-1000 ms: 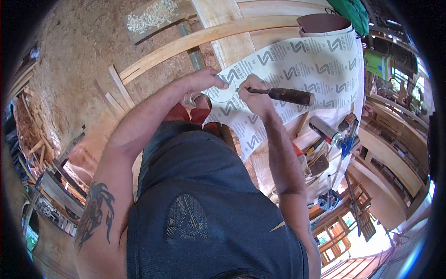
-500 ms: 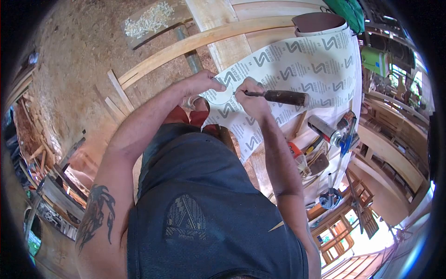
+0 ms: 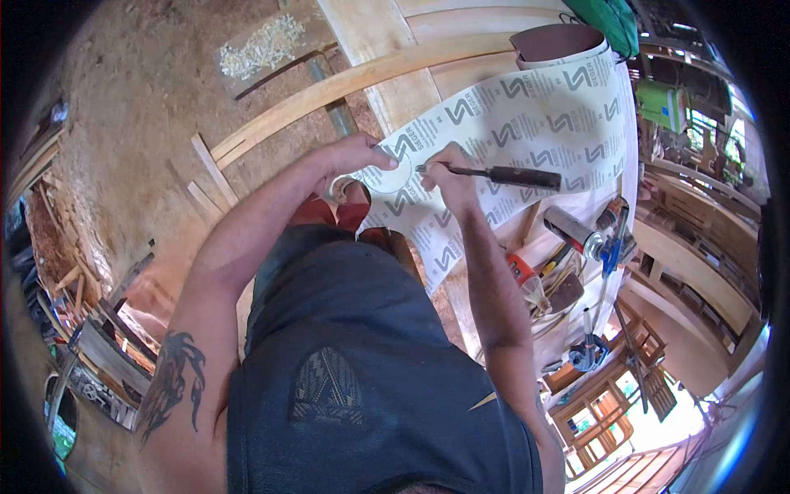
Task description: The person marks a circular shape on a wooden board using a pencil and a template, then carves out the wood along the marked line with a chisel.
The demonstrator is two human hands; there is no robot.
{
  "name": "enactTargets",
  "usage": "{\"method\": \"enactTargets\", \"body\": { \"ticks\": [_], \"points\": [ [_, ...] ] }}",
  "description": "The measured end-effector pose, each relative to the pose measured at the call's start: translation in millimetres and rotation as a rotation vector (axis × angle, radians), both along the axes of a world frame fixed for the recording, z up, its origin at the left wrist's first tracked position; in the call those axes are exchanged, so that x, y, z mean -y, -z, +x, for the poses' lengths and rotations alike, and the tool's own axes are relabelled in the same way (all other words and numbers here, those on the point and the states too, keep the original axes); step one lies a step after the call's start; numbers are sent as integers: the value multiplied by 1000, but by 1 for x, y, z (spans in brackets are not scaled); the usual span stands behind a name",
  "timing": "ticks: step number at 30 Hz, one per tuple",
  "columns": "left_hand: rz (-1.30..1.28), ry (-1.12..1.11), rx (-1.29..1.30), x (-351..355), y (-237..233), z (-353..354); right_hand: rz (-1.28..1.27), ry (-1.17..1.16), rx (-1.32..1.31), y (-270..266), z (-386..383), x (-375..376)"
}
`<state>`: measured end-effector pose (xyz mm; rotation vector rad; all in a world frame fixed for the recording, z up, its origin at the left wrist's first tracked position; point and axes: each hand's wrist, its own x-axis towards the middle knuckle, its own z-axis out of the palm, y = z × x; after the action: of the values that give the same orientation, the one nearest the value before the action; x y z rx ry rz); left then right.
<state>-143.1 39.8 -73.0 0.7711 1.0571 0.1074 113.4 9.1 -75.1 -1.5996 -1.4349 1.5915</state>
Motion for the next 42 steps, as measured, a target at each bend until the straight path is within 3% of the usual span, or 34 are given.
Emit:
{"method": "enactTargets", "body": {
  "ticks": [2,6,12,17,20,23,26,31,34,35,36,39,42],
  "points": [
    [76,3,53,9,33,2,-63,138,-194,-5,1,-1],
    [171,0,35,12,31,3,-46,152,-224,-4,8,6],
    [131,-43,13,16,17,4,68,-21,55,-5,5,-3],
    [17,-29,32,4,-7,-1,143,-57,25,-8,-2,-13],
    [181,0,78,3,20,0,176,-39,43,-21,5,-14],
    [206,-96,147,-1,17,5,70,94,-56,-9,13,1],
    [307,-135,88,2,17,14,316,107,21,-40,8,6],
    [270,-271,121,9,6,11,177,359,28,-39,7,36],
    [504,-140,-83,12,40,-5,245,457,-15,-31,11,48],
    [427,-205,-1,13,28,-4,252,507,-73,-19,14,54],
    [475,-145,-87,12,30,-8,247,547,-44,-20,15,59],
    [900,-155,-368,2,-6,4,378,625,14,7,26,73],
    [923,-226,-290,-34,-45,22,410,691,166,2,30,85]
  ]
}}
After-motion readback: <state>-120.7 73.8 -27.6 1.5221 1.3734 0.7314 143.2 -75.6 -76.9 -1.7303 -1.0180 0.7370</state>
